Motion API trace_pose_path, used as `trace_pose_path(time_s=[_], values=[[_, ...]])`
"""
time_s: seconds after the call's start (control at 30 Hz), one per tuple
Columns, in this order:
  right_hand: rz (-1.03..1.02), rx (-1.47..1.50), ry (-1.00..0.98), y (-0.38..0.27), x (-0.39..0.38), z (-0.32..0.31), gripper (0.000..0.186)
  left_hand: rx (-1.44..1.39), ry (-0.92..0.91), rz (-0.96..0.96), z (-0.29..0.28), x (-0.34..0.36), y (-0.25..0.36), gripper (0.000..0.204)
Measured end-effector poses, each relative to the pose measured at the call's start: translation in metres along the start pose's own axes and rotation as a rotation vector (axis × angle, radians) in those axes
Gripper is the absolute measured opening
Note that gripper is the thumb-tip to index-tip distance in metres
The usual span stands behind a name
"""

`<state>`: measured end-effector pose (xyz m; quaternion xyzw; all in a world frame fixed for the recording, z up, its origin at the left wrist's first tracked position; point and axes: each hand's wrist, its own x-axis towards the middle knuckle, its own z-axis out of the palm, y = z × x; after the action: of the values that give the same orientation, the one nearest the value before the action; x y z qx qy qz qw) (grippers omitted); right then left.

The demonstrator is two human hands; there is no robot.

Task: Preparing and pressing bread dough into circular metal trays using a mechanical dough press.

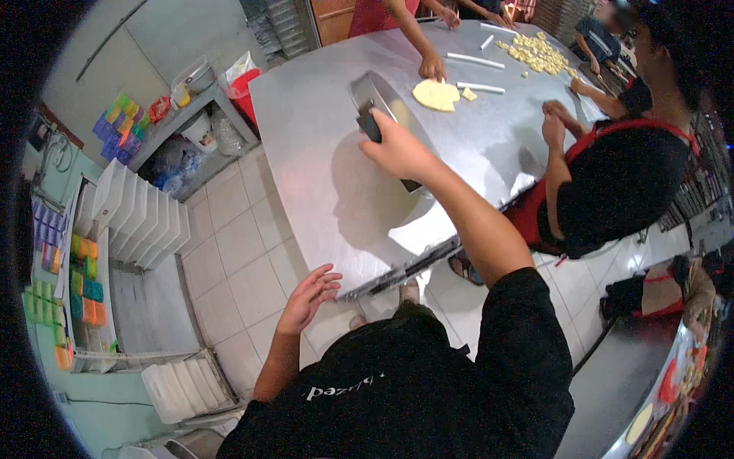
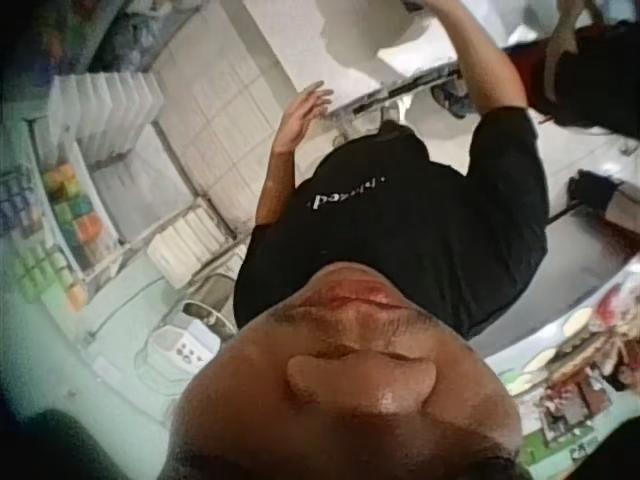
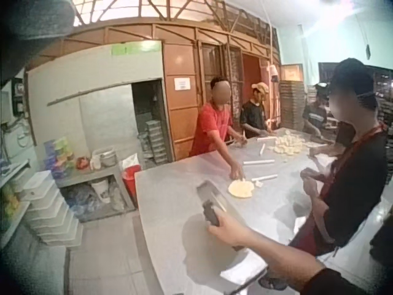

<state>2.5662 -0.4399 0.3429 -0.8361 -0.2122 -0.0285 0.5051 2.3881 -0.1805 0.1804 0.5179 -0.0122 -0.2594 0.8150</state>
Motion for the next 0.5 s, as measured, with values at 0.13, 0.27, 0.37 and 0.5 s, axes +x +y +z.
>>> trace_pose_path(time_s=[0.13, 0.27, 0.37, 0.5], values=[[-0.022, -0.236, -0.06, 0.054, 0.035, -0.02, 0.028, -0.059, 0.058, 0.001, 0.027, 0.073, 0.018, 0.041], [0.042, -0.281, -0.153, 0.094, 0.064, -0.032, 0.028, -0.091, 0.087, -0.008, 0.047, 0.182, 0.042, 0.037], [0.095, -0.242, -0.262, 0.117, 0.083, -0.03, 0.032, -0.204, 0.1, 0.057, 0.063, 0.27, 0.061, 0.036], [0.124, -0.187, -0.26, 0.127, 0.112, 0.002, 0.033, -0.577, -0.176, 0.393, -0.007, 0.393, 0.023, 0.034]])
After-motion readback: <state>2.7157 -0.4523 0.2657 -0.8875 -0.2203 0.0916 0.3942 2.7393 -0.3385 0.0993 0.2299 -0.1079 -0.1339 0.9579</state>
